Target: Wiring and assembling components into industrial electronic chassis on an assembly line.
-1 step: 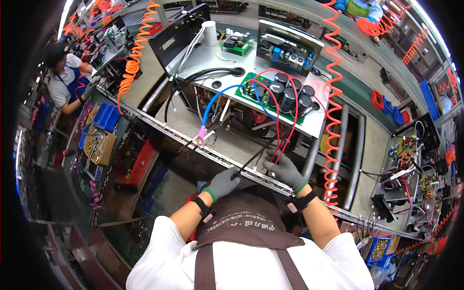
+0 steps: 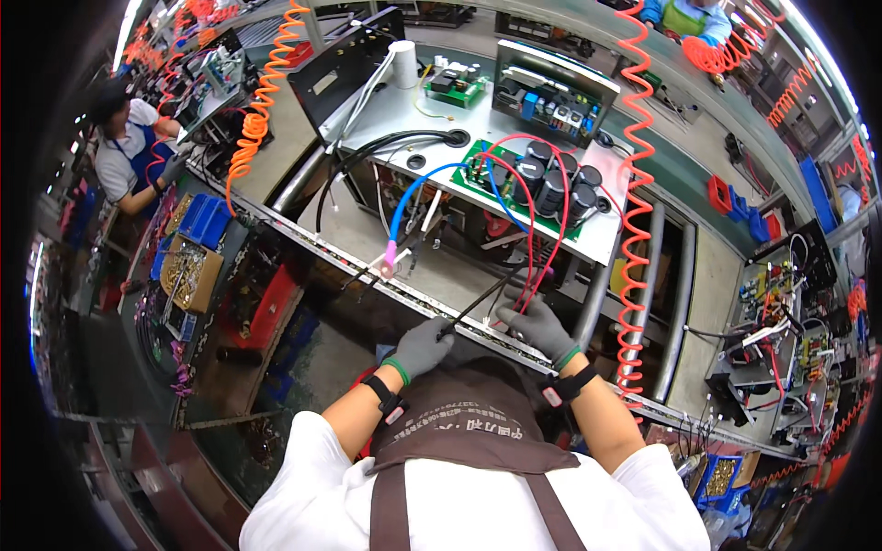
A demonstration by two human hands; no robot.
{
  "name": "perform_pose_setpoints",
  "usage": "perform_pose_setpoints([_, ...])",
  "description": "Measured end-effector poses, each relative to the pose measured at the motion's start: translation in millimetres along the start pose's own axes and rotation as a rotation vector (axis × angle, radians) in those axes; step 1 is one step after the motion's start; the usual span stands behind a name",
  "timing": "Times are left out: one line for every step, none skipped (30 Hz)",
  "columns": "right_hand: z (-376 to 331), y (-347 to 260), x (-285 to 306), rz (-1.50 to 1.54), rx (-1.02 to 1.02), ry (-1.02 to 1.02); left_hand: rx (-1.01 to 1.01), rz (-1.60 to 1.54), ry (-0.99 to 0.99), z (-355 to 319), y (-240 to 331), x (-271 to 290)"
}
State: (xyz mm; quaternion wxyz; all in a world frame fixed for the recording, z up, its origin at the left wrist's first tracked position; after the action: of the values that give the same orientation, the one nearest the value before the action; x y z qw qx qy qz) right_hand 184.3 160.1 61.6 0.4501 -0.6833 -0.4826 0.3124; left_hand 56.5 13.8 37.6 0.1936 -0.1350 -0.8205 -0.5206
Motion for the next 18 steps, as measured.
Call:
perform_pose_setpoints([12,12,0,-0.038,0.08,0.006,0.03,0.055,0.047,-6,8,13])
perform_pose_setpoints([14,10,-10,-0.009,0.035,0.008,0.066,0.108,0.099,-12,11,26])
perform_pose_setpoints([18,6,-16,0.029,0.043,0.032,0.023,0.218,0.158,-13,18,35])
perform_pose_setpoints([22,3,-21,0.066,0.051,0.058,0.027,0.215,0.169,-12,20,41])
perform_pose_setpoints([31,6,-29,0.06,0.054,0.048,-0.039,0.342,0.145,-10,35,41])
perform_pose_setpoints([43,8,-34,0.061,0.099,0.031,-0.11,0.469,0.114,-6,49,38])
perform_pose_setpoints([53,9,-37,0.062,0.143,0.016,-0.111,0.63,0.063,1,55,30])
perform_pose_setpoints([55,2,-41,0.054,0.144,0.003,-0.103,0.624,0.075,4,54,35])
perform_pose_setpoints([55,-2,-40,0.131,0.128,0.047,-0.121,0.701,0.121,8,56,41])
perform_pose_setpoints([56,-4,-39,0.207,0.111,0.091,-0.137,0.777,0.166,13,56,44])
perform_pose_setpoints([60,0,-42,0.408,0.121,0.04,-0.05,0.619,0.165,24,50,54])
perform_pose_setpoints([65,1,-47,0.403,0.119,0.033,-0.045,0.615,0.17,24,53,58])
perform_pose_setpoints([61,-16,-35,0.24,0.302,0.19,-0.252,0.644,0.329,11,77,67])
perform_pose_setpoints([51,-34,-24,0.073,0.483,0.351,-0.465,0.669,0.484,-9,104,76])
perform_pose_setpoints([68,7,-26,0.757,0.301,0.318,-0.516,0.433,0.475,-10,100,87])
perform_pose_setpoints([75,24,-18,0.756,0.302,0.32,-0.518,0.432,0.475,-13,103,95])
perform_pose_setpoints([74,31,3,0.251,0.351,0.407,-0.517,0.309,0.606,-27,106,121])
perform_pose_setpoints([70,8,-2,-0.257,0.375,0.465,-0.503,0.183,0.739,-44,102,146])
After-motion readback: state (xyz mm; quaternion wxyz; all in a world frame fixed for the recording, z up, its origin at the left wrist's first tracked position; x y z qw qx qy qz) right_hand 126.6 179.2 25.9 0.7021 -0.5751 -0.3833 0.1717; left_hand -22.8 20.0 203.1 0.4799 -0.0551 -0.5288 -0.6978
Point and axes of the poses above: each hand's wrist, its own z-axis towards the middle knuckle, its own x-axis out of the back of the hand, y = z × x, the point moved 10 cm from there along z, towards the middle knuckle, and after that the axes turned 14 degrees about -y, right-handed, at the moved point
